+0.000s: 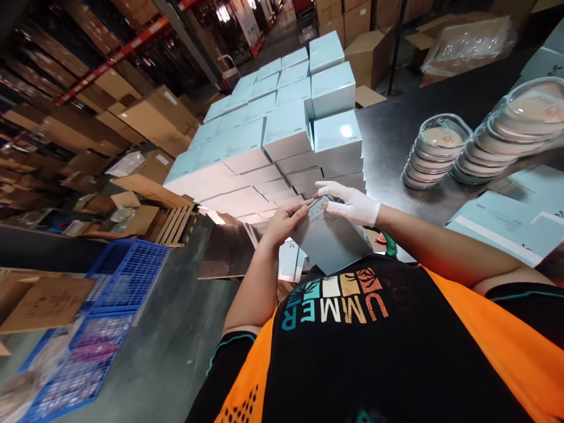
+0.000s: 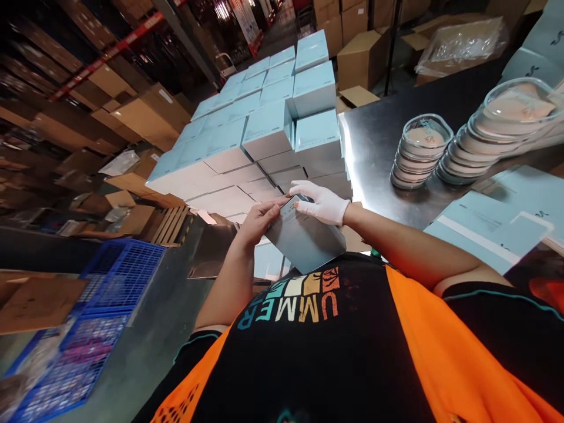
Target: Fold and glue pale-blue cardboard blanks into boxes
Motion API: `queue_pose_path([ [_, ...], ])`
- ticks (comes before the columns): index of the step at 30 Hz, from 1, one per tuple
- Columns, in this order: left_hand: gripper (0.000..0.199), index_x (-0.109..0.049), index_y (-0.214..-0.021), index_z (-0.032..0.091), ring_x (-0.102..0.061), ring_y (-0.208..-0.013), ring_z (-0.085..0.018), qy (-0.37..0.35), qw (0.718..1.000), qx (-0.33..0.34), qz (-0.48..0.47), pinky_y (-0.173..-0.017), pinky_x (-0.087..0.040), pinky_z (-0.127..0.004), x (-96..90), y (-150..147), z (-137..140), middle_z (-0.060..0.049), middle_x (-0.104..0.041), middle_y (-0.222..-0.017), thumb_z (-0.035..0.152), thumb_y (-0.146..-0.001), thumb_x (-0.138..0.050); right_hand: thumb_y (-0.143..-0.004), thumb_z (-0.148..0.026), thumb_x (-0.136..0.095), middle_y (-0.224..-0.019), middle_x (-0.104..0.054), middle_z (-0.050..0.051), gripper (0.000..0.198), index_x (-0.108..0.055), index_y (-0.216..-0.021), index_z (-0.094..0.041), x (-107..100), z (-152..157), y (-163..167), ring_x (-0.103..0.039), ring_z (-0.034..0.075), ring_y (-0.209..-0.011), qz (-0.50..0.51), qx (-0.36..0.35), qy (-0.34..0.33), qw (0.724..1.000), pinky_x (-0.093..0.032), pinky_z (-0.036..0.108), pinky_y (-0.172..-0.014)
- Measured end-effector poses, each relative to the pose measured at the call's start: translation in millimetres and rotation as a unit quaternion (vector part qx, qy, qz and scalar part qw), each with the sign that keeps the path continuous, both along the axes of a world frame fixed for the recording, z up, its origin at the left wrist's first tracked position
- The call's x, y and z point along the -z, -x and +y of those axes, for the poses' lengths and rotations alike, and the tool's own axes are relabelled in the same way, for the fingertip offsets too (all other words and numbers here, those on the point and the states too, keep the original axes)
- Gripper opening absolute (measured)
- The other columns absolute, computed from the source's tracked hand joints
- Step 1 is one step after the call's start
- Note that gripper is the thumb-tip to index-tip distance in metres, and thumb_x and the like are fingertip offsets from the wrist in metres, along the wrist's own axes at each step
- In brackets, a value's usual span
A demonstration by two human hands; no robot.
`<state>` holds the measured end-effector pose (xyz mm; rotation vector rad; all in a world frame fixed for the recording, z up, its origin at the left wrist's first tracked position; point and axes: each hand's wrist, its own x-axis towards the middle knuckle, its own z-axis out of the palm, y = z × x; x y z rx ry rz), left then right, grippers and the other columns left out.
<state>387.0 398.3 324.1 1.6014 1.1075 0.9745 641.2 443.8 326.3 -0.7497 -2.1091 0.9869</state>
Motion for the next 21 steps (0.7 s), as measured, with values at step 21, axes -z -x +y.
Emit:
queue_pose_path([
  [21, 0.036, -0.084, -0.127, 0.030, -0.071, -0.134, -0.030, -0.217, 0.973, -0.009, -0.080, -0.119, -0.052, -0.050, 32.5, -5, -1, -0.013, -0.077, -0.141, 0.049, -0.098, -0.077, -0.107, -0.049, -0.054, -0.176, -0.039, 0.017, 0.043, -0.070, -0.133, -0.020, -4, 14, -26, -0.043, 0.031, -0.161, 0.012, -0.083, -0.016, 0.996, -0.034, 0.055, -0.131],
])
